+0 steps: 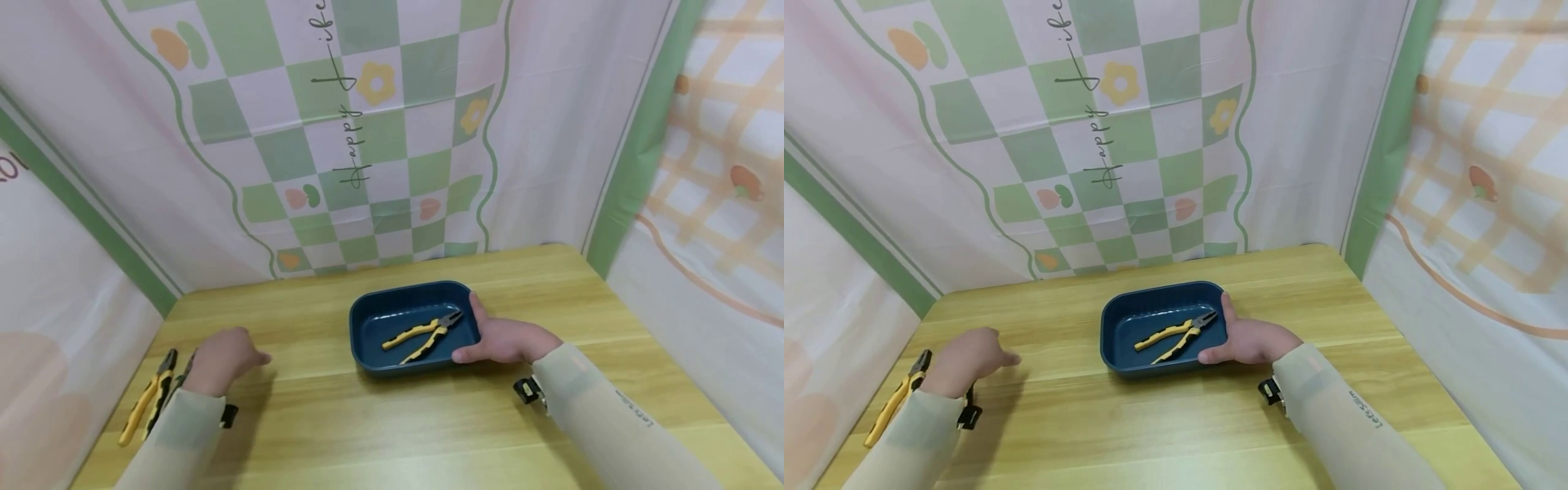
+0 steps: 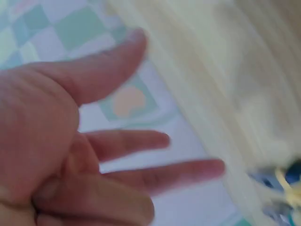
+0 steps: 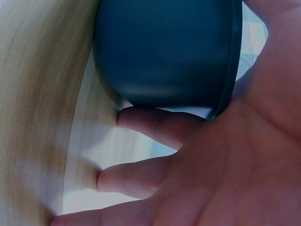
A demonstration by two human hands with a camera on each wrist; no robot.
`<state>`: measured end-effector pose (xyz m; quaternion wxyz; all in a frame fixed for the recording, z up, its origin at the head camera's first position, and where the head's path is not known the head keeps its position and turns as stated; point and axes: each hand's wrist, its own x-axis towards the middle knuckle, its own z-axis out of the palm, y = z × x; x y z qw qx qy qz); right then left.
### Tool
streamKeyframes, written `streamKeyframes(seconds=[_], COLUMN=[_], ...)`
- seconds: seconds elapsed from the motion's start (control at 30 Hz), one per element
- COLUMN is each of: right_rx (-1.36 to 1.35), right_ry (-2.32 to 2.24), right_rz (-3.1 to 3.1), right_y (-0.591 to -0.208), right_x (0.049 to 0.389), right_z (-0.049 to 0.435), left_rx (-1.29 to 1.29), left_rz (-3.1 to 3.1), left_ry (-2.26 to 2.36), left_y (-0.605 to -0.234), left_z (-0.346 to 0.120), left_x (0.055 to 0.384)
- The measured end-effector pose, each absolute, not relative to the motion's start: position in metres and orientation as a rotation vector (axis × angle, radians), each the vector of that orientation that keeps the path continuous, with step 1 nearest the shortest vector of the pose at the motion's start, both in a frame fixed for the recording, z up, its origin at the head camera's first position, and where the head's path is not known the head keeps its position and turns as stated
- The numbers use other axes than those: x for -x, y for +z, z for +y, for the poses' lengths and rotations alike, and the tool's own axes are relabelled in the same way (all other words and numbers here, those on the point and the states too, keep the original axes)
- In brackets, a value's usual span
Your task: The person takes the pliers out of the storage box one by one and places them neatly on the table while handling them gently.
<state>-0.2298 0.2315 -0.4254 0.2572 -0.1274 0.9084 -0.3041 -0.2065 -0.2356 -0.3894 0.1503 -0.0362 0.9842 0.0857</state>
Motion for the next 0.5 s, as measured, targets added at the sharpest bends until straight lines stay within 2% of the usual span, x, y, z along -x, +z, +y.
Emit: streamKeyframes(seconds=[0.17,0.3,0.5], right_rx=[0.347,0.356,0.353], right_ry=[-0.817,-0.82,-0.837], right_rz=[2.469,2.465,2.454], right_y=[-0.425,-0.424,-0.423], right_x=[0.23,0.23,0.228], right_z=[0.232,0.231,0.231], left_rx=[-0.075,-0.116,-0.193], left_rz=[2.836,2.786,2.774], left_ry=[0.487,0.719,0.762], left_y=[-0.383,-0.373,-0.361], left_z=[-0.208,-0.181,-0.141], left_x=[0.225,0.236,0.246])
